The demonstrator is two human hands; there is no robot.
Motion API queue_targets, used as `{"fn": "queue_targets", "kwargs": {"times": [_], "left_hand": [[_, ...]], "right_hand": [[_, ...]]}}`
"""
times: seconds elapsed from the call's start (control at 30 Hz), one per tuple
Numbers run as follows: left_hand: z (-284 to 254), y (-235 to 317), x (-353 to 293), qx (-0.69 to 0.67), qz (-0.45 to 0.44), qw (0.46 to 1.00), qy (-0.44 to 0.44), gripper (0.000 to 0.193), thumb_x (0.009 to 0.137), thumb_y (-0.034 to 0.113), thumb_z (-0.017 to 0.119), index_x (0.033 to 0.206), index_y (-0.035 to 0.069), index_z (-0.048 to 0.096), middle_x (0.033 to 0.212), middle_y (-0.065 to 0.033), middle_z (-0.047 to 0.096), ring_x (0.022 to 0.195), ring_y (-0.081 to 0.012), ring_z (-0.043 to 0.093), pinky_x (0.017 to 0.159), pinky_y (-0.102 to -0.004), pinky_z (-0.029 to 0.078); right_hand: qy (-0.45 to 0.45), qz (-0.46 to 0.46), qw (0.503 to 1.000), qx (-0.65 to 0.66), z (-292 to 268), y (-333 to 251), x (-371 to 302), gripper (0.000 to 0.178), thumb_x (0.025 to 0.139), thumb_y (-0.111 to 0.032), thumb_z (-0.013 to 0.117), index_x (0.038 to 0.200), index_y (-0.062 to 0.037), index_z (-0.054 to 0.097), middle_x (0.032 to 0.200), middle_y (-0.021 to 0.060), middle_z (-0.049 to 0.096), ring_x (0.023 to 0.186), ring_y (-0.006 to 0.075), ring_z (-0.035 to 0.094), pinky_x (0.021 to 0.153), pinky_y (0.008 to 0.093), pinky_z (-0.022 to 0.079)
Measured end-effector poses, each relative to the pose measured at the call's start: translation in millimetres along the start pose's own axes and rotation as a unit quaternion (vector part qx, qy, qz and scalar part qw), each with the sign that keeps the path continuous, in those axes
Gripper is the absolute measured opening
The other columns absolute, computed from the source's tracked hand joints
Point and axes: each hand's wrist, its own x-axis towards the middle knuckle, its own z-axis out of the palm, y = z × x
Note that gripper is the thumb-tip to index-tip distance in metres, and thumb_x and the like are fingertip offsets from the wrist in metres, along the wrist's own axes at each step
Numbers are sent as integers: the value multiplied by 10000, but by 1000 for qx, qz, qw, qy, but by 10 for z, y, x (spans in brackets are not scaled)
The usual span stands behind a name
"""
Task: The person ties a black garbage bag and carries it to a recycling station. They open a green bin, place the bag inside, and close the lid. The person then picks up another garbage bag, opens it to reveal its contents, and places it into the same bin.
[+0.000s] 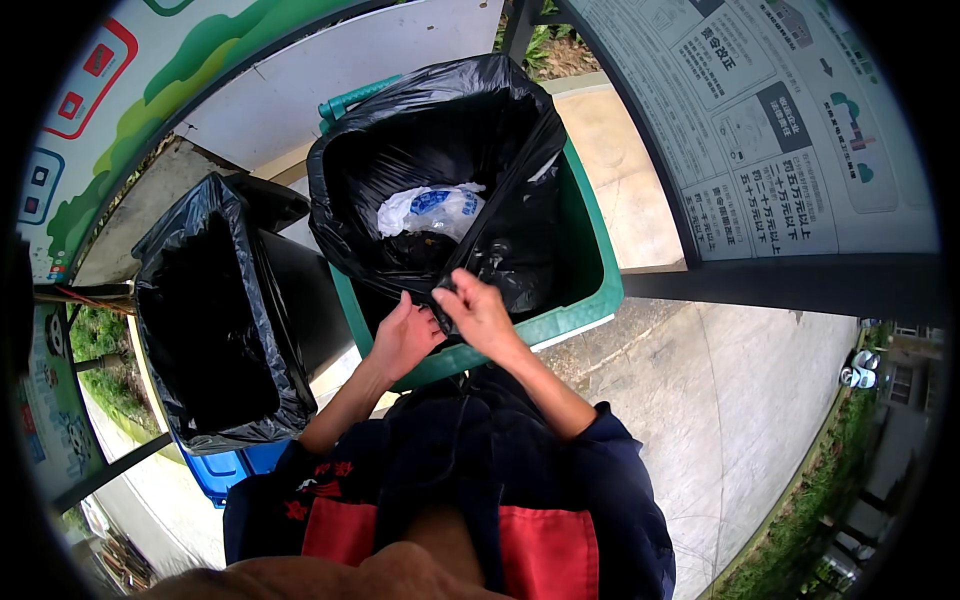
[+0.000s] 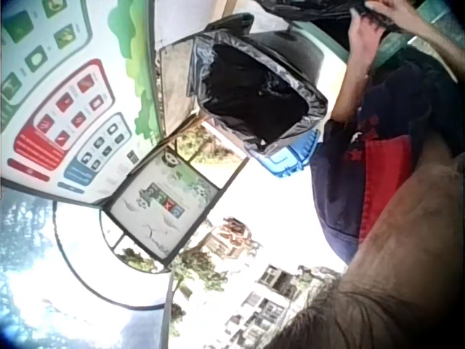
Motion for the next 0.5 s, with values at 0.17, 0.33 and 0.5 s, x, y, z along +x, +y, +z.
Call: {"fn": "queue_targets", "kwargs": {"times": [0.17,0.33,0.5], "left_hand": [[-49,194,200,149,17,985,85,309,860,248,508,1023,-10,559,1010,-93,588,982,-209,539,892,-353,388],[278,384,493,186,69,972,125,241,817,138,514,957,-49,575,914,-132,621,851,-239,601,789,-370,465],[405,435,910,140,201,947,207,242,823,54,471,1021,-69,539,1022,-136,601,917,-223,598,810,-345,479]], "right_hand": [[-117,-39,985,-122,0,-153,164,209,795,-115,594,782,42,457,592,194,515,493,284,533,464,364,389],[-365,-1,931,13,-606,-313,741,197,805,-140,590,889,38,581,708,85,616,623,133,586,544,250,479],[-260,3,965,44,-1477,-149,1744,130,828,-94,549,835,-6,643,776,45,640,673,109,610,577,222,482]]}}
